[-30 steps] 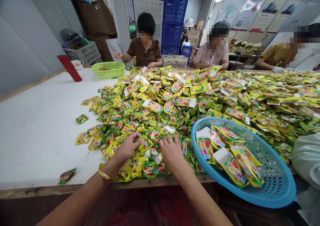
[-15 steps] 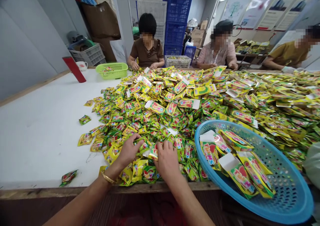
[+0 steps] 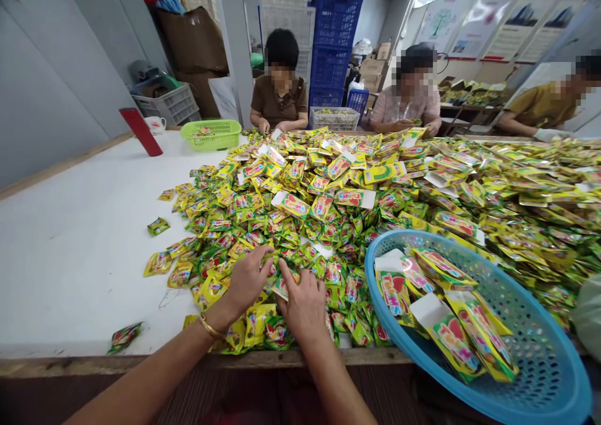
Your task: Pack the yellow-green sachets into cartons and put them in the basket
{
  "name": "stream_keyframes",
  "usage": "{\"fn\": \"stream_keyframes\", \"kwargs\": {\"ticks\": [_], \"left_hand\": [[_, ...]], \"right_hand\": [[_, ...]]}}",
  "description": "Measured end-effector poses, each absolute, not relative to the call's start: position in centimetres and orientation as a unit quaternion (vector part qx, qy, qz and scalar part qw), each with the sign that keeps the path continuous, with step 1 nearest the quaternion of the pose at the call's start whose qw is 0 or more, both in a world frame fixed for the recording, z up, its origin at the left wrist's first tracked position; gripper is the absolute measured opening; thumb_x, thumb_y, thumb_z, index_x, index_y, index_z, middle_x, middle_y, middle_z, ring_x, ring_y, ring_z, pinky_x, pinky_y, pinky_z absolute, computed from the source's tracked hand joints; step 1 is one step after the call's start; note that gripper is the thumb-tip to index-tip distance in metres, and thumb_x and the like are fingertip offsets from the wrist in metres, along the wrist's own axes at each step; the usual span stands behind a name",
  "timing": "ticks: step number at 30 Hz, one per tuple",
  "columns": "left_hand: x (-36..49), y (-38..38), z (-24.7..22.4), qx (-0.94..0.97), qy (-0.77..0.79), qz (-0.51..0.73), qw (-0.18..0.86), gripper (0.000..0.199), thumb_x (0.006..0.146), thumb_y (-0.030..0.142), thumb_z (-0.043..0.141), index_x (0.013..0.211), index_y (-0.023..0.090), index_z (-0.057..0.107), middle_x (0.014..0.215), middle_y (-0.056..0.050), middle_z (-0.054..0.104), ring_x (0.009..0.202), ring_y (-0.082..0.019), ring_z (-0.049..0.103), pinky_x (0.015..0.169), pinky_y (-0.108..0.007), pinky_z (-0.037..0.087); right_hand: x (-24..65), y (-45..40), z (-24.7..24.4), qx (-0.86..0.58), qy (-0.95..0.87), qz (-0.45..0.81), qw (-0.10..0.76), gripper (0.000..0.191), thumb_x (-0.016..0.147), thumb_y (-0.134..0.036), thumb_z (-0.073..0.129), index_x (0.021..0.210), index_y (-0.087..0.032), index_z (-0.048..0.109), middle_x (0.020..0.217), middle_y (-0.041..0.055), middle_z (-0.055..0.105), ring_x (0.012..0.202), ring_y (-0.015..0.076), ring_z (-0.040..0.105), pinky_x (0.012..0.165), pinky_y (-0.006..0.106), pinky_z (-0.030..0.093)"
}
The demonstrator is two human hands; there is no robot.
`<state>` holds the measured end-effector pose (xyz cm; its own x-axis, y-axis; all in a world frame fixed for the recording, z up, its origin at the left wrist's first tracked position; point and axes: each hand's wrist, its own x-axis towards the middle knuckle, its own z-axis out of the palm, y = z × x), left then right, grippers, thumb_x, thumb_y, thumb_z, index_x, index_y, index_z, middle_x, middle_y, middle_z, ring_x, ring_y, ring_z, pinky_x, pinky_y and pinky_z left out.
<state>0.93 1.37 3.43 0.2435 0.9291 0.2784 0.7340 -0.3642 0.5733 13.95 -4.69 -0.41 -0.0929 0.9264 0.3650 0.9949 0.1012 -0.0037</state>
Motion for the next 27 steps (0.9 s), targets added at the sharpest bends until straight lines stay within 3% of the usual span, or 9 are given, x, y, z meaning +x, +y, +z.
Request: {"fn": "stream_keyframes", "kwargs": {"ticks": [9, 14, 18, 20, 22, 24, 27], "left_hand": [[0.9, 3.2, 5.3, 0.797, 0.508, 0.185, 0.269, 0.009, 0.073, 0.017, 0.057, 0.071, 0.019, 0.065, 0.070, -0.001, 0.068, 0.068, -0.016, 0.060, 0.065, -0.024, 0.041], [1.0, 3.7, 6.5, 0.850, 0.431, 0.121, 0.278, 0.023, 0.073, 0.014, 0.050, 0.055, 0.020, 0.063, 0.056, 0.000, 0.062, 0.057, -0.015, 0.054, 0.058, -0.023, 0.035], [1.5, 3.7, 6.4, 0.812, 0.481, 0.145, 0.297, 0.014, 0.068, 0.011, 0.052, 0.070, 0.020, 0.063, 0.065, 0.001, 0.062, 0.063, -0.015, 0.054, 0.060, -0.022, 0.036], [1.9, 3.5, 5.8, 0.776, 0.534, 0.193, 0.275, 0.019, 0.064, 0.010, 0.056, 0.080, 0.019, 0.060, 0.070, 0.002, 0.061, 0.066, -0.015, 0.054, 0.061, -0.023, 0.038], [2.2, 3.2, 5.3, 0.767, 0.541, 0.234, 0.254, 0.018, 0.063, 0.008, 0.055, 0.078, 0.018, 0.058, 0.073, 0.001, 0.059, 0.069, -0.015, 0.053, 0.064, -0.024, 0.039], [2.2, 2.8, 5.2, 0.773, 0.509, 0.258, 0.277, 0.014, 0.066, 0.008, 0.052, 0.075, 0.018, 0.057, 0.073, 0.000, 0.059, 0.070, -0.015, 0.053, 0.066, -0.024, 0.041], [1.5, 2.4, 5.6, 0.759, 0.467, 0.285, 0.354, 0.022, 0.071, 0.014, 0.051, 0.090, 0.019, 0.061, 0.076, 0.000, 0.061, 0.069, -0.014, 0.055, 0.066, -0.025, 0.044]], "right_hand": [[13.7, -4.8, -0.4, -0.673, -0.712, -0.133, 0.148, 0.065, 0.082, -0.041, 0.057, 0.141, -0.031, 0.031, 0.093, 0.0065, 0.051, 0.083, 0.0216, 0.048, 0.069, 0.032, 0.030], [13.7, -4.8, -0.5, -0.669, -0.713, -0.133, 0.160, 0.068, 0.082, -0.040, 0.058, 0.141, -0.025, 0.030, 0.092, 0.0063, 0.051, 0.083, 0.0219, 0.048, 0.069, 0.033, 0.031], [13.9, -4.8, -0.6, -0.666, -0.711, -0.144, 0.176, 0.067, 0.082, -0.039, 0.057, 0.140, -0.018, 0.030, 0.091, 0.0071, 0.052, 0.082, 0.0221, 0.047, 0.071, 0.034, 0.032], [13.9, -4.7, -0.7, -0.660, -0.714, -0.148, 0.181, 0.063, 0.082, -0.037, 0.058, 0.138, -0.017, 0.035, 0.093, 0.0078, 0.052, 0.084, 0.0222, 0.048, 0.072, 0.035, 0.032], [13.9, -4.7, -0.7, -0.655, -0.717, -0.150, 0.185, 0.059, 0.082, -0.037, 0.058, 0.135, -0.017, 0.039, 0.094, 0.0082, 0.053, 0.085, 0.0223, 0.048, 0.073, 0.035, 0.033], [13.9, -4.7, -0.7, -0.658, -0.713, -0.150, 0.188, 0.056, 0.083, -0.037, 0.056, 0.133, -0.016, 0.041, 0.093, 0.0082, 0.053, 0.083, 0.0223, 0.048, 0.072, 0.035, 0.033], [13.9, -4.6, -0.8, -0.678, -0.694, -0.143, 0.196, 0.053, 0.084, -0.039, 0.054, 0.131, -0.016, 0.043, 0.091, 0.0081, 0.052, 0.082, 0.0220, 0.048, 0.071, 0.034, 0.033]]}}
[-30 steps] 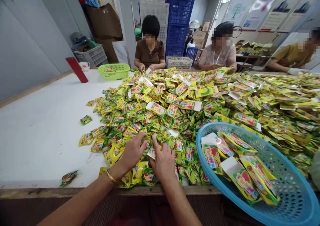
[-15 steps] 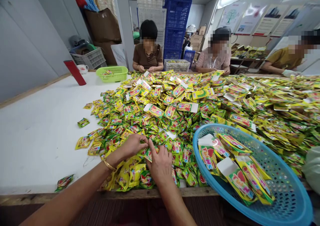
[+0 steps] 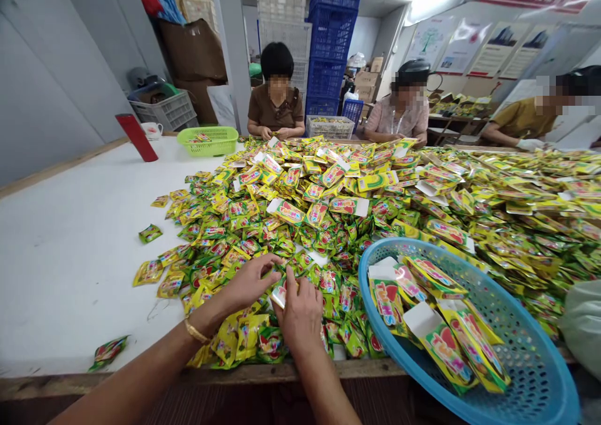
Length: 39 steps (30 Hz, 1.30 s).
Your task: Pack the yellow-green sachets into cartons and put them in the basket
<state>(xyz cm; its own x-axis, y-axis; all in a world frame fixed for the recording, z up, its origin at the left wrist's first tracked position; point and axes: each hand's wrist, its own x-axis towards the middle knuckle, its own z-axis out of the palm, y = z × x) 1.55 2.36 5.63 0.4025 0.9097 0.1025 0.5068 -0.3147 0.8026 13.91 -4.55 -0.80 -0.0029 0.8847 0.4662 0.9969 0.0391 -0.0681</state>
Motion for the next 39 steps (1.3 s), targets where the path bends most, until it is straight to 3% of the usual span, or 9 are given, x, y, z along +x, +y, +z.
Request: {"fn": "stream_keyframes", "kwargs": {"ticks": [3, 7, 9, 15, 22, 25, 30, 34, 39], "left_hand": [[0.7, 2.1, 6.0, 0.727, 0.474, 0.311, 0.388, 0.028, 0.069, 0.015, 0.054, 0.096, 0.020, 0.063, 0.079, -0.001, 0.064, 0.070, -0.015, 0.058, 0.067, -0.025, 0.047], [0.9, 1.6, 5.4, 0.750, 0.494, 0.271, 0.346, 0.013, 0.068, 0.014, 0.055, 0.073, 0.019, 0.066, 0.069, -0.002, 0.066, 0.067, -0.015, 0.058, 0.067, -0.025, 0.046], [1.4, 1.2, 5.0, 0.786, 0.490, 0.242, 0.290, 0.018, 0.071, 0.013, 0.052, 0.069, 0.020, 0.068, 0.071, -0.003, 0.069, 0.070, -0.017, 0.059, 0.070, -0.028, 0.045], [1.8, 0.7, 5.3, 0.757, 0.489, 0.254, 0.350, 0.037, 0.076, 0.013, 0.045, 0.106, 0.023, 0.065, 0.084, -0.003, 0.072, 0.077, -0.018, 0.064, 0.072, -0.027, 0.045], [3.2, -0.4, 5.1, 0.743, 0.469, 0.255, 0.403, 0.047, 0.074, 0.012, 0.047, 0.120, 0.021, 0.051, 0.059, 0.004, 0.062, 0.050, -0.013, 0.051, 0.052, -0.022, 0.036], [2.8, -0.5, 5.7, 0.738, 0.441, 0.277, 0.429, 0.044, 0.076, 0.018, 0.046, 0.119, 0.021, 0.054, 0.060, 0.003, 0.063, 0.051, -0.013, 0.051, 0.052, -0.023, 0.037], [0.3, 1.2, 7.5, 0.653, 0.435, 0.397, 0.477, 0.034, 0.082, 0.036, 0.044, 0.105, 0.017, 0.060, 0.085, -0.006, 0.069, 0.072, -0.018, 0.063, 0.061, -0.027, 0.049], [0.2, 4.9, 7.7, 0.727, 0.493, 0.346, 0.331, 0.028, 0.080, 0.024, 0.046, 0.102, 0.017, 0.063, 0.089, -0.006, 0.069, 0.083, -0.019, 0.064, 0.077, -0.032, 0.051], [3.7, 11.7, 7.2, 0.870, 0.451, 0.199, 0.024, 0.051, 0.074, 0.007, 0.053, 0.124, 0.018, 0.053, 0.133, -0.013, 0.050, 0.126, -0.027, 0.041, 0.105, -0.040, 0.034]], "right_hand": [[13.9, -4.5, -0.9, -0.690, -0.681, -0.138, 0.206, 0.055, 0.084, -0.039, 0.055, 0.132, -0.016, 0.042, 0.092, 0.0083, 0.052, 0.083, 0.0224, 0.048, 0.072, 0.035, 0.034], [13.9, -4.5, -0.9, -0.673, -0.694, -0.143, 0.212, 0.056, 0.084, -0.039, 0.054, 0.132, -0.016, 0.040, 0.093, 0.0085, 0.052, 0.083, 0.0228, 0.048, 0.071, 0.035, 0.034], [14.0, -4.6, -0.9, -0.673, -0.693, -0.143, 0.213, 0.055, 0.084, -0.038, 0.053, 0.133, -0.016, 0.040, 0.092, 0.0084, 0.053, 0.083, 0.0227, 0.048, 0.071, 0.035, 0.034], [13.9, -4.6, -0.8, -0.699, -0.665, -0.142, 0.221, 0.057, 0.083, -0.037, 0.054, 0.134, -0.016, 0.037, 0.094, 0.0087, 0.053, 0.085, 0.0237, 0.049, 0.073, 0.035, 0.035], [14.1, -4.5, -1.2, -0.679, -0.671, -0.170, 0.243, 0.056, 0.083, -0.024, 0.049, 0.135, -0.014, 0.034, 0.093, 0.0091, 0.053, 0.083, 0.0237, 0.048, 0.072, 0.035, 0.036], [14.0, -4.6, -1.0, -0.666, -0.676, -0.185, 0.256, 0.056, 0.085, -0.028, 0.048, 0.136, -0.014, 0.032, 0.092, 0.0097, 0.054, 0.082, 0.0236, 0.049, 0.072, 0.035, 0.036], [17.3, -6.0, 3.3, -0.673, -0.643, -0.261, 0.254, 0.059, 0.088, -0.046, 0.044, 0.137, -0.015, 0.033, 0.092, 0.0099, 0.057, 0.078, 0.0225, 0.051, 0.069, 0.033, 0.037], [24.8, -7.7, 9.0, -0.741, -0.523, -0.374, 0.192, 0.063, 0.086, -0.056, 0.040, 0.133, -0.013, 0.041, 0.084, 0.0108, 0.058, 0.067, 0.0225, 0.051, 0.057, 0.032, 0.035], [29.9, -8.8, 12.7, -0.769, -0.481, -0.400, 0.135, 0.074, 0.084, -0.063, 0.036, 0.136, -0.011, 0.038, 0.094, 0.0185, 0.060, 0.079, 0.0320, 0.054, 0.066, 0.043, 0.041]]}}
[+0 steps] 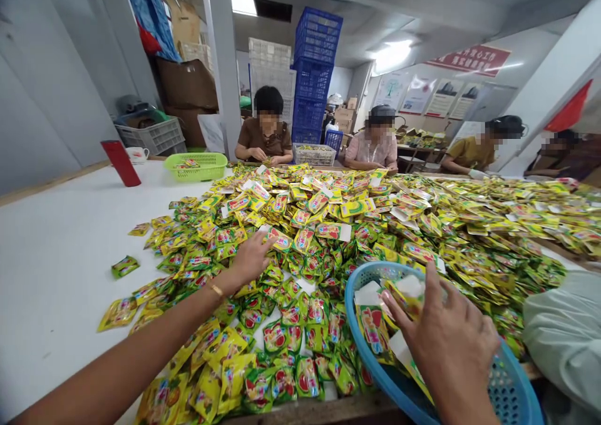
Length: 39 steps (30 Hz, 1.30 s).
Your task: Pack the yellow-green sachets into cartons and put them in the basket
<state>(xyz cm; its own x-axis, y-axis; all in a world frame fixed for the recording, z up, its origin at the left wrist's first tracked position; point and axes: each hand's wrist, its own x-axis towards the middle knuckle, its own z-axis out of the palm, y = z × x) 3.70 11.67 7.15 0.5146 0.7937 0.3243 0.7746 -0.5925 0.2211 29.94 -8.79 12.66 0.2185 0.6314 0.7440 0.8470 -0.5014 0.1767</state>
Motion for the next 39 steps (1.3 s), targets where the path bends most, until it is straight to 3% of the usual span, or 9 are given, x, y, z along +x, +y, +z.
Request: {"fn": "stream_keyframes", "kwargs": {"ticks": [3, 9, 14, 18, 21, 24, 31, 34, 39], "left_hand": [[5.5, 15.1, 7.2, 0.899, 0.420, 0.114, -0.044, 0.057, 0.074, 0.001, 0.050, 0.128, 0.019, 0.048, 0.136, -0.013, 0.047, 0.133, -0.028, 0.033, 0.107, -0.045, 0.029], [6.0, 14.5, 8.2, 0.891, 0.440, 0.095, -0.066, 0.032, 0.082, 0.003, 0.040, 0.106, 0.014, 0.059, 0.104, -0.014, 0.063, 0.108, -0.026, 0.054, 0.102, -0.049, 0.029], [5.3, 5.8, 7.0, 0.941, 0.305, 0.144, -0.037, 0.024, 0.087, 0.016, 0.045, 0.108, 0.016, 0.057, 0.096, -0.010, 0.063, 0.096, -0.023, 0.056, 0.093, -0.040, 0.038], [3.9, 1.9, 5.8, 0.962, 0.237, 0.122, 0.064, 0.035, 0.079, 0.026, 0.060, 0.114, 0.018, 0.055, 0.107, -0.009, 0.060, 0.104, -0.023, 0.053, 0.098, -0.040, 0.036], [3.3, 2.5, 5.8, 0.928, 0.305, 0.136, 0.164, 0.051, 0.077, 0.036, 0.064, 0.123, 0.021, 0.051, 0.115, -0.008, 0.058, 0.106, -0.022, 0.054, 0.092, -0.035, 0.043], [4.4, 3.9, 5.2, 0.877, 0.428, 0.145, 0.163, 0.037, 0.084, 0.032, 0.055, 0.118, 0.018, 0.055, 0.110, -0.010, 0.062, 0.104, -0.023, 0.057, 0.090, -0.035, 0.045], [6.2, 5.0, 3.8, 0.808, 0.522, 0.170, 0.216, 0.035, 0.081, 0.013, 0.051, 0.116, 0.018, 0.056, 0.110, -0.007, 0.065, 0.101, -0.019, 0.061, 0.090, -0.030, 0.046], [3.5, 5.9, 5.4, 0.800, 0.536, 0.181, 0.199, 0.030, 0.081, 0.014, 0.050, 0.108, 0.021, 0.061, 0.110, -0.005, 0.066, 0.101, -0.017, 0.060, 0.091, -0.027, 0.044], [-0.9, 8.2, 6.7, 0.839, 0.532, 0.023, 0.111, 0.017, 0.076, 0.013, 0.051, 0.082, 0.017, 0.067, 0.089, -0.009, 0.068, 0.087, -0.022, 0.063, 0.079, -0.030, 0.048]], "right_hand": [[27.7, -8.8, 12.9, -0.707, -0.555, -0.363, 0.244, 0.065, 0.086, -0.056, 0.040, 0.137, -0.016, 0.036, 0.109, 0.0165, 0.057, 0.097, 0.0305, 0.054, 0.079, 0.045, 0.044], [20.7, -7.8, 10.5, -0.618, -0.658, -0.208, 0.377, 0.046, 0.088, -0.033, 0.047, 0.133, -0.022, 0.041, 0.119, 0.0104, 0.054, 0.111, 0.0219, 0.050, 0.093, 0.039, 0.043], [18.6, -5.6, 5.2, -0.640, -0.703, -0.138, 0.278, 0.062, 0.085, -0.035, 0.049, 0.141, -0.016, 0.029, 0.132, 0.0158, 0.046, 0.119, 0.0277, 0.043, 0.094, 0.044, 0.039], [18.7, -5.3, 1.6, -0.688, -0.713, -0.068, 0.116, 0.059, 0.080, -0.017, 0.049, 0.137, -0.016, 0.037, 0.110, 0.0126, 0.062, 0.097, 0.0244, 0.057, 0.085, 0.039, 0.042], [18.8, -6.5, 0.8, -0.724, -0.683, -0.074, 0.061, 0.057, 0.078, -0.012, 0.048, 0.134, -0.017, 0.043, 0.104, 0.0116, 0.064, 0.091, 0.0236, 0.058, 0.080, 0.037, 0.042], [18.7, -7.7, 0.9, -0.742, -0.659, -0.111, 0.048, 0.058, 0.079, -0.015, 0.051, 0.135, -0.023, 0.043, 0.104, 0.0098, 0.063, 0.095, 0.0257, 0.056, 0.077, 0.037, 0.041], [18.1, -8.0, 0.3, -0.729, -0.675, -0.090, 0.065, 0.063, 0.079, -0.052, 0.055, 0.133, -0.022, 0.045, 0.111, 0.0118, 0.060, 0.102, 0.0297, 0.052, 0.082, 0.041, 0.040], [17.8, -7.5, -0.5, -0.715, -0.689, -0.085, 0.083, 0.056, 0.081, -0.046, 0.054, 0.131, -0.021, 0.047, 0.112, 0.0114, 0.060, 0.101, 0.0274, 0.053, 0.083, 0.040, 0.039], [17.3, -6.3, -2.0, -0.677, -0.711, -0.116, 0.153, 0.046, 0.085, -0.035, 0.049, 0.128, -0.018, 0.048, 0.102, 0.0122, 0.060, 0.093, 0.0253, 0.053, 0.077, 0.038, 0.042]]}}
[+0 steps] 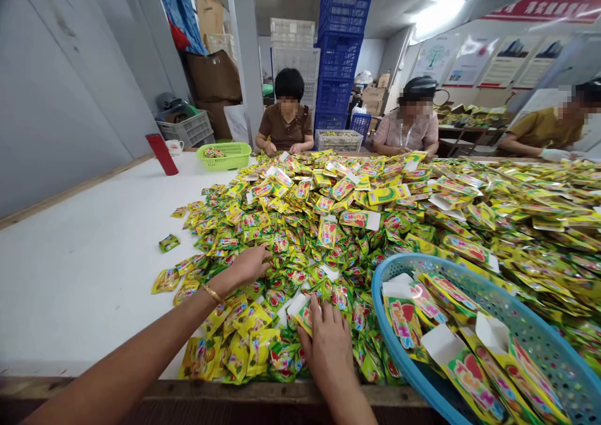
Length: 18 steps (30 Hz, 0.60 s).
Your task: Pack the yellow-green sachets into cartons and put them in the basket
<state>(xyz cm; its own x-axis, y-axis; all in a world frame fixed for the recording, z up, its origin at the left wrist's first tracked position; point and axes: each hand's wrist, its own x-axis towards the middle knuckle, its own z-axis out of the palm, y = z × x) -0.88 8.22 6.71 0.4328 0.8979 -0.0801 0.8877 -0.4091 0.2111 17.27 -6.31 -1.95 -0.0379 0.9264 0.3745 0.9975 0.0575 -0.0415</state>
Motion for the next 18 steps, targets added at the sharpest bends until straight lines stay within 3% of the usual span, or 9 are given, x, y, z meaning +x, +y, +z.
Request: {"fn": "stream_keyframes", "kwargs": {"ticks": [4, 7, 9, 14, 18], "left_hand": [[-1.0, 9.6, 6.3, 0.851, 0.508, -0.040, 0.126, 0.012, 0.067, 0.009, 0.057, 0.070, 0.017, 0.065, 0.072, -0.007, 0.067, 0.069, -0.020, 0.062, 0.064, -0.027, 0.047], [-0.5, 10.2, 6.7, 0.861, 0.486, -0.068, 0.132, 0.008, 0.066, 0.012, 0.060, 0.070, 0.018, 0.065, 0.069, -0.005, 0.065, 0.066, -0.018, 0.060, 0.061, -0.024, 0.046], [-0.3, 10.1, 7.0, 0.870, 0.471, -0.075, 0.130, 0.006, 0.066, 0.016, 0.062, 0.072, 0.017, 0.065, 0.073, -0.006, 0.064, 0.070, -0.019, 0.059, 0.064, -0.025, 0.047], [-0.2, 7.8, 7.2, 0.893, 0.438, -0.055, 0.083, 0.018, 0.065, 0.013, 0.063, 0.083, 0.016, 0.064, 0.105, -0.012, 0.057, 0.103, -0.027, 0.050, 0.085, -0.036, 0.044], [0.0, 5.5, 7.6, 0.931, 0.364, 0.008, 0.025, 0.016, 0.068, 0.008, 0.057, 0.081, 0.017, 0.061, 0.104, -0.010, 0.055, 0.105, -0.026, 0.046, 0.092, -0.044, 0.039]], "right_hand": [[17.1, -5.5, -1.7, -0.635, -0.725, -0.111, 0.243, 0.052, 0.088, -0.040, 0.045, 0.133, -0.014, 0.039, 0.100, 0.0127, 0.056, 0.090, 0.0239, 0.052, 0.076, 0.036, 0.044], [16.8, -5.1, -1.3, -0.623, -0.731, -0.104, 0.256, 0.054, 0.088, -0.040, 0.046, 0.136, -0.016, 0.037, 0.103, 0.0124, 0.054, 0.092, 0.0237, 0.050, 0.078, 0.037, 0.044], [16.6, -5.0, -1.3, -0.622, -0.735, -0.103, 0.248, 0.050, 0.088, -0.037, 0.047, 0.134, -0.019, 0.040, 0.105, 0.0118, 0.053, 0.094, 0.0239, 0.050, 0.079, 0.037, 0.043], [16.4, -4.9, -1.6, -0.626, -0.738, -0.101, 0.231, 0.047, 0.086, -0.041, 0.050, 0.129, -0.020, 0.048, 0.105, 0.0111, 0.054, 0.097, 0.0247, 0.049, 0.080, 0.037, 0.041], [16.4, -5.0, -1.7, -0.625, -0.735, -0.110, 0.241, 0.046, 0.086, -0.043, 0.050, 0.126, -0.021, 0.051, 0.101, 0.0113, 0.054, 0.094, 0.0243, 0.049, 0.078, 0.036, 0.041]]}}
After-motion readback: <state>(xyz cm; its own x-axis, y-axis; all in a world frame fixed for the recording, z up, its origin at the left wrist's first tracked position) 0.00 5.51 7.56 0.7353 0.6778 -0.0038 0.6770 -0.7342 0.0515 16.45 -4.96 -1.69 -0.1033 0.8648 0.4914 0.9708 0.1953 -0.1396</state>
